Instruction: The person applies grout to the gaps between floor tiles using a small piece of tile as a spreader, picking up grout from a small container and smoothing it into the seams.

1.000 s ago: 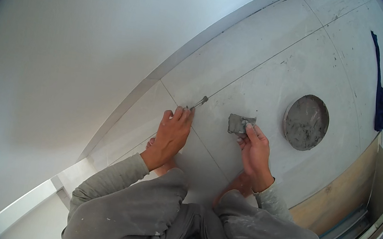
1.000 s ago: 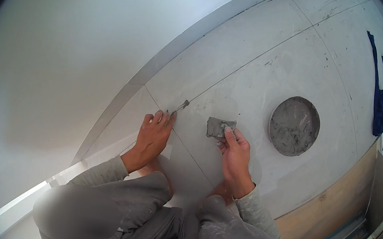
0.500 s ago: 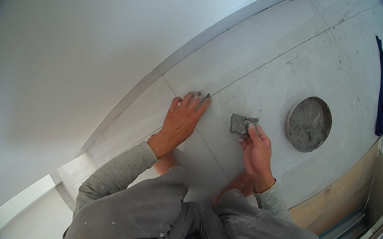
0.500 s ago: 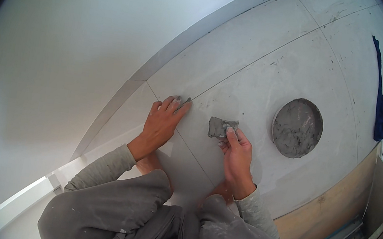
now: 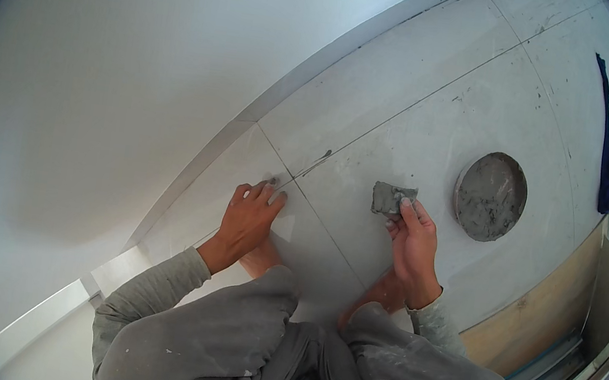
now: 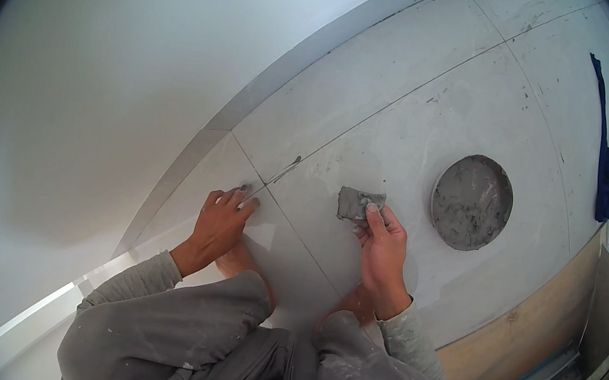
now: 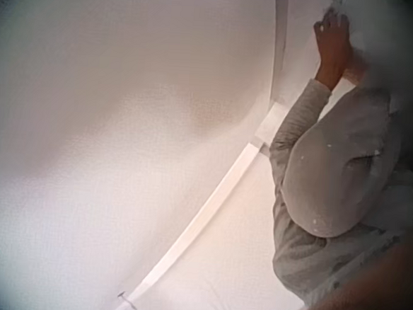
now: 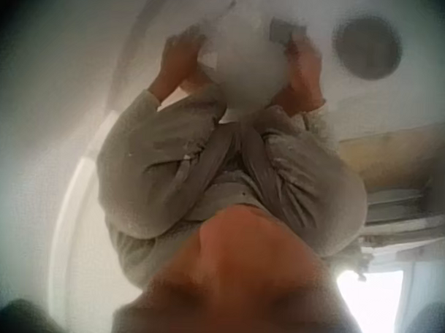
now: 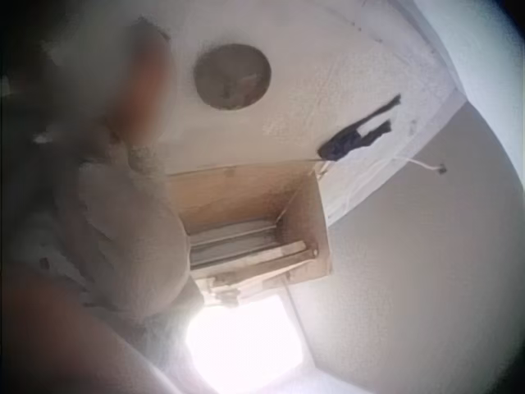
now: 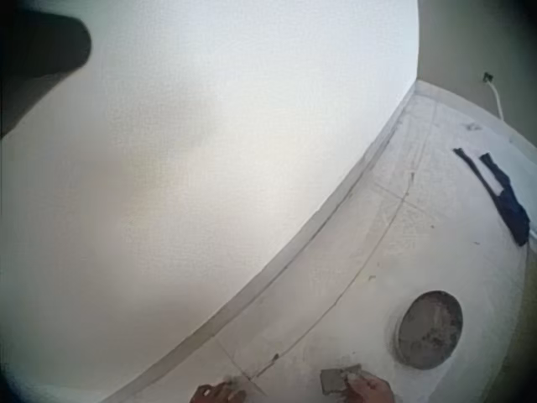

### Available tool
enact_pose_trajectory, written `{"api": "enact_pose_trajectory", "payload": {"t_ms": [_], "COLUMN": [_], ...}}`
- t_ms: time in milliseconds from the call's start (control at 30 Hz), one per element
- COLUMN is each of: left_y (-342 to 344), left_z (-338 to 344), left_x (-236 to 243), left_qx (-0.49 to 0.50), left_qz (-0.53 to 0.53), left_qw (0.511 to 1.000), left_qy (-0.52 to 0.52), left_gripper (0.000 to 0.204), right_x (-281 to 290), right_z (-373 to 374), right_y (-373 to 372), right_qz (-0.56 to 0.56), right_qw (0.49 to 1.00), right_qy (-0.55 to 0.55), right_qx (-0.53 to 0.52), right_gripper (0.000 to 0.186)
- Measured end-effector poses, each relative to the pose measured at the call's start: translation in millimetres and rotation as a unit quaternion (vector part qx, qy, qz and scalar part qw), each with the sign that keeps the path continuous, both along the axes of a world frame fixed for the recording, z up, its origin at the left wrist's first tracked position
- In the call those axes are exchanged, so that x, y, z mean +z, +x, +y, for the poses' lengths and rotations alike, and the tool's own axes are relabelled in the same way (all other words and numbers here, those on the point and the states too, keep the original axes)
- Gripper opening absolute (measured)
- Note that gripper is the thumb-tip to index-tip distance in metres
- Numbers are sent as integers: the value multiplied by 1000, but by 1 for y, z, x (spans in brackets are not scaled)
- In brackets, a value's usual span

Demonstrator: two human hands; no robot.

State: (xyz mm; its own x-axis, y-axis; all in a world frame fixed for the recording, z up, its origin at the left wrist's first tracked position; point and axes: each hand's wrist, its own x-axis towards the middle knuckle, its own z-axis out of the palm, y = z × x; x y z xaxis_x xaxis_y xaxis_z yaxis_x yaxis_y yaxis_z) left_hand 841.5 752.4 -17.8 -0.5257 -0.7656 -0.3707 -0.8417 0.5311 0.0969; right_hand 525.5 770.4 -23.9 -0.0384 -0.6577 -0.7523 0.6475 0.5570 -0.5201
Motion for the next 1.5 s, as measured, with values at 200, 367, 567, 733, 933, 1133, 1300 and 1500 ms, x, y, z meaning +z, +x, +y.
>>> {"api": "enact_pose_trajectory", "payload": {"t_ms": [200,367,567,733,933,1133,1300,1500], "left_y": [-47,-75,-42,-21,-70,-55,-26,0], "left_z": [-36,-54,-33,-21,-57,-56,-34,-21], "left_x": [-7,-21,-16,-12,-17,-18,-13,-4], "left_qx": [75,95,27,25,44,6,-19,-45], "left_qz": [94,132,98,84,100,84,72,-11], "left_qw": [992,985,993,996,991,994,994,997], "left_qy": [-31,-63,-60,-29,-73,-72,-80,-65], "left_gripper": [61,58,53,53,57,59,61,64], "right_x": [-7,-2,-3,-7,-6,-4,-11,-6], "right_z": [2,-1,-2,-2,-7,-9,-7,-6], "right_y": [-1,2,4,-3,0,0,-3,-7], "right_qz": [1,-6,-14,-1,-12,-11,-9,-8], "right_qw": [1000,1000,1000,1000,1000,1000,1000,1000], "right_qy": [-10,-7,-6,-2,-10,-12,-14,-19], "right_qx": [8,12,5,-3,23,19,13,2], "right_gripper": [20,20,18,18,19,18,18,21]}}
